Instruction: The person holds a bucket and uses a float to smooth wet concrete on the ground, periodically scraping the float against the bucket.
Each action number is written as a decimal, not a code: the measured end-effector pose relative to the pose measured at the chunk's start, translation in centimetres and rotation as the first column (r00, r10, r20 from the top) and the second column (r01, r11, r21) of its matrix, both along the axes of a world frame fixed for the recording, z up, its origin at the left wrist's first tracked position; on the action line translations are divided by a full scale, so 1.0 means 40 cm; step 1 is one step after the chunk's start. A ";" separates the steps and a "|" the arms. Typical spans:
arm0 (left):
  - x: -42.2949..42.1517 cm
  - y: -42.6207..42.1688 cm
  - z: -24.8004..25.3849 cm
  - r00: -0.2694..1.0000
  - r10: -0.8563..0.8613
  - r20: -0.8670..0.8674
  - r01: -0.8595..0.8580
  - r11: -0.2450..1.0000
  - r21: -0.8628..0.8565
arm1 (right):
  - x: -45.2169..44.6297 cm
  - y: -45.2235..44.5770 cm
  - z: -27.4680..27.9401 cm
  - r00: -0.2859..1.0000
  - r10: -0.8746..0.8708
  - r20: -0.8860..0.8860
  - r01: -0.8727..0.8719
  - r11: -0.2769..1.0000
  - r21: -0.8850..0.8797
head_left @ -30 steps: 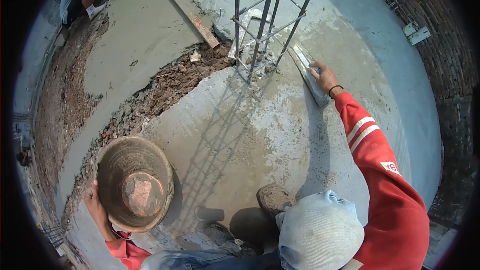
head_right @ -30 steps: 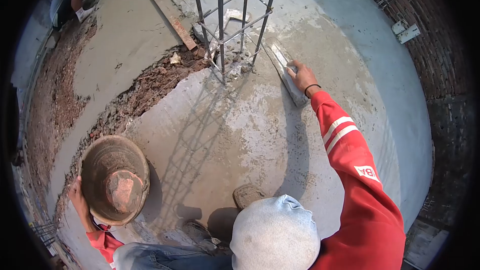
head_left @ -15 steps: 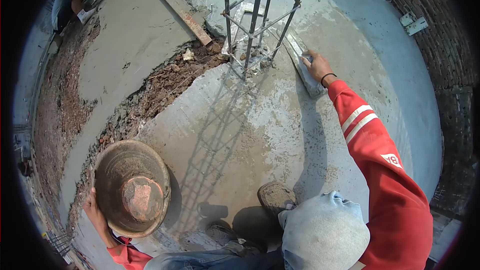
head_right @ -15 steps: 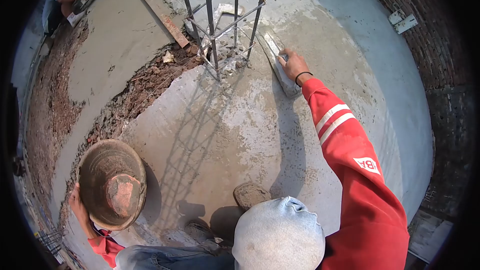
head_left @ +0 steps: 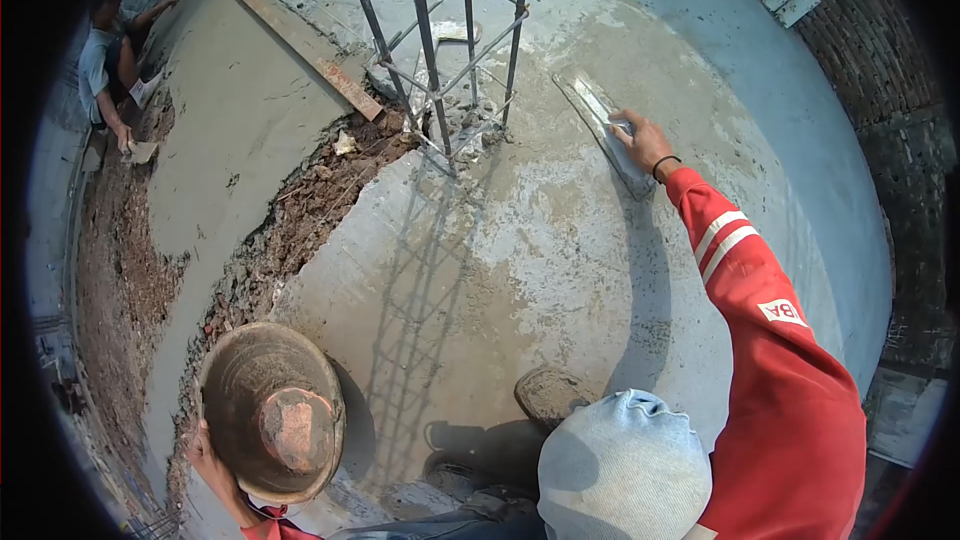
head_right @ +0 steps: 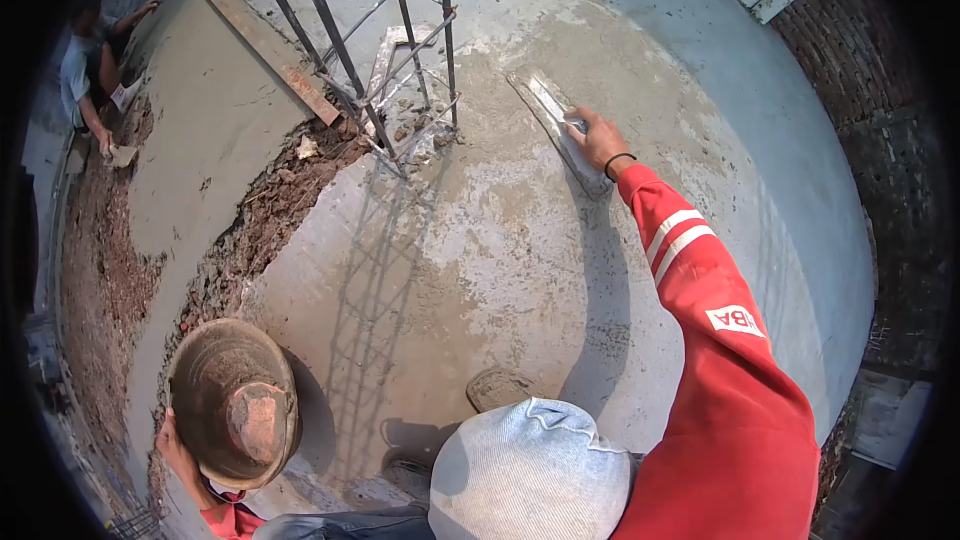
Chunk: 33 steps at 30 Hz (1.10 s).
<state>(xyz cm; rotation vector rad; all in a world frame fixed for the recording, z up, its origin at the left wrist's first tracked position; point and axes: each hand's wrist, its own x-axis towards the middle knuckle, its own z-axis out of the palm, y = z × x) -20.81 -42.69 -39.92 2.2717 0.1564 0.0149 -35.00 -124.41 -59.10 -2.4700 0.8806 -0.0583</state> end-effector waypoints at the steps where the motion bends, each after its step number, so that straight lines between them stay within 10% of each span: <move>1: -0.019 -0.033 0.006 0.999 0.033 0.020 -0.033 0.999 -0.028 | 0.025 -0.015 -0.012 1.000 0.007 -0.001 -0.007 1.000 -0.001; 33: -0.035 -0.072 -0.002 0.989 0.139 0.045 -0.131 0.982 -0.137 | -0.166 0.196 -0.017 1.000 0.003 -0.011 -0.003 1.000 -0.007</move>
